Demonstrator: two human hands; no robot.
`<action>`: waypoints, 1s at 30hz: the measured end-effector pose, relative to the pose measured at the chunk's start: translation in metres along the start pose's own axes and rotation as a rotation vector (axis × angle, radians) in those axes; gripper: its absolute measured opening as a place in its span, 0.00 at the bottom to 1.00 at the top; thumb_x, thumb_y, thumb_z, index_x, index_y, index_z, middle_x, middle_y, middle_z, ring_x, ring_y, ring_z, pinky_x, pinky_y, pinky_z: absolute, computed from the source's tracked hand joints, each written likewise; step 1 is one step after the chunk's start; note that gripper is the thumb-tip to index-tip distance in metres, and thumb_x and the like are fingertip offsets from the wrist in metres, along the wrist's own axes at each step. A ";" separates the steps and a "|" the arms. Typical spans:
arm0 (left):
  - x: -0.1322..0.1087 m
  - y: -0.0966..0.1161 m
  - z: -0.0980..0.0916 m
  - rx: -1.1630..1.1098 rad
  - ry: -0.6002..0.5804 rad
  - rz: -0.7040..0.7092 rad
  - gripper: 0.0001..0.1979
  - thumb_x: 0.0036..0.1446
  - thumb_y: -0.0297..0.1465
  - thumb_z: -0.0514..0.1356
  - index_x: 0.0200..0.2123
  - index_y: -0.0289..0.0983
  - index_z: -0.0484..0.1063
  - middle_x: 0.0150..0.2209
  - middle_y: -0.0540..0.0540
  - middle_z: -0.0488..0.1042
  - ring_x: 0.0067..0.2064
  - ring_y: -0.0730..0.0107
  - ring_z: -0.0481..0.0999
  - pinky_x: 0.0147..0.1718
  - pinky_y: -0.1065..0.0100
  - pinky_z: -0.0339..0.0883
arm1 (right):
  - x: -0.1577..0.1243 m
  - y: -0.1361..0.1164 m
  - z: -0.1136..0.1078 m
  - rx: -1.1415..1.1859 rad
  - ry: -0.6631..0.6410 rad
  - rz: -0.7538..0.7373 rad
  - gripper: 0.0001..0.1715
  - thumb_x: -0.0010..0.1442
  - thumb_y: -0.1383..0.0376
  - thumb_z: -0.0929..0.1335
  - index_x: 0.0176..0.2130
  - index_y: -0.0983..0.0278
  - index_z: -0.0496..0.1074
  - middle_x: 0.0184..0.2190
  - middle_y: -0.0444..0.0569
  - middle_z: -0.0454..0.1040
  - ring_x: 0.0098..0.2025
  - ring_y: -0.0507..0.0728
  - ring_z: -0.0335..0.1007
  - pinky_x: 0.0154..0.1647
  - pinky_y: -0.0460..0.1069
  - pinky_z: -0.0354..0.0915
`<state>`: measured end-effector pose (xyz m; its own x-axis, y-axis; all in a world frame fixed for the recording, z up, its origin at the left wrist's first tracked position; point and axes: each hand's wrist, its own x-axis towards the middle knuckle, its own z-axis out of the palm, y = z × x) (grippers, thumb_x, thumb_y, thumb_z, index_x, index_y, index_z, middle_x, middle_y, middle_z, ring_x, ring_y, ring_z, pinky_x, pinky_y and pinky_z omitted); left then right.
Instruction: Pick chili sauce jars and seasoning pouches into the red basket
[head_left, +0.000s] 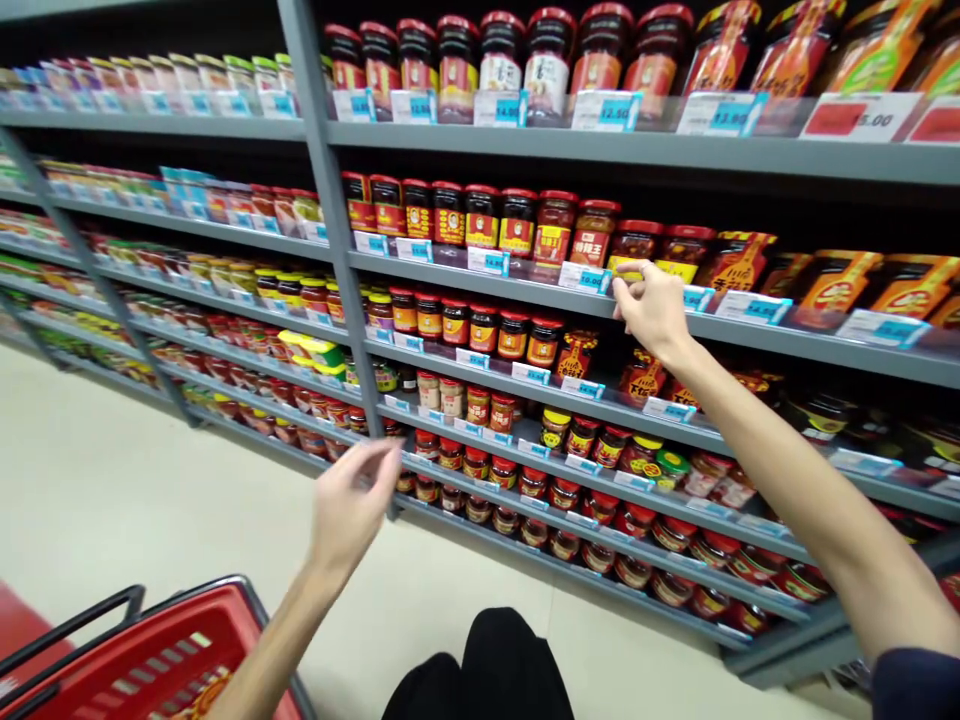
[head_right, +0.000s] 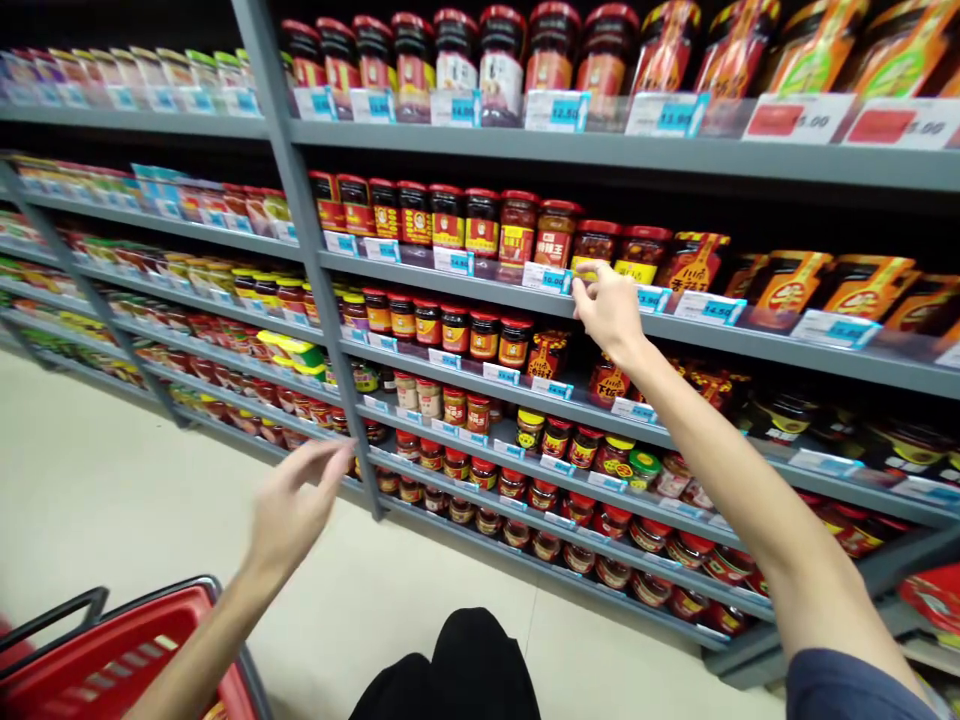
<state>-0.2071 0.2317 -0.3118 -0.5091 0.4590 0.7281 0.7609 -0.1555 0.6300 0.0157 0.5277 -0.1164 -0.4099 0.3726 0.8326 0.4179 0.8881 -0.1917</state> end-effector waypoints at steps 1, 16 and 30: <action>0.026 0.012 0.017 -0.024 0.016 0.037 0.11 0.68 0.37 0.58 0.41 0.41 0.79 0.37 0.48 0.80 0.38 0.66 0.80 0.40 0.64 0.76 | 0.002 0.000 0.001 0.010 -0.002 -0.010 0.18 0.69 0.56 0.66 0.52 0.64 0.74 0.21 0.45 0.78 0.16 0.55 0.69 0.27 0.54 0.72; 0.255 0.092 0.154 0.033 -0.199 0.474 0.05 0.64 0.25 0.62 0.39 0.35 0.79 0.42 0.43 0.77 0.43 0.63 0.77 0.49 0.61 0.71 | 0.016 0.003 -0.002 0.188 -0.077 0.059 0.17 0.69 0.50 0.67 0.39 0.62 0.71 0.20 0.47 0.77 0.12 0.53 0.66 0.11 0.48 0.60; 0.275 0.079 0.164 0.104 -0.209 0.647 0.08 0.67 0.26 0.56 0.36 0.36 0.74 0.42 0.39 0.76 0.45 0.56 0.77 0.49 0.56 0.71 | 0.017 -0.011 -0.001 0.178 -0.085 0.084 0.17 0.69 0.50 0.67 0.39 0.61 0.71 0.19 0.44 0.76 0.11 0.49 0.63 0.09 0.45 0.55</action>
<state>-0.2208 0.4892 -0.1065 0.1410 0.4627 0.8752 0.9256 -0.3753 0.0492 0.0054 0.5242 -0.0994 -0.4502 0.4617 0.7643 0.3066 0.8839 -0.3532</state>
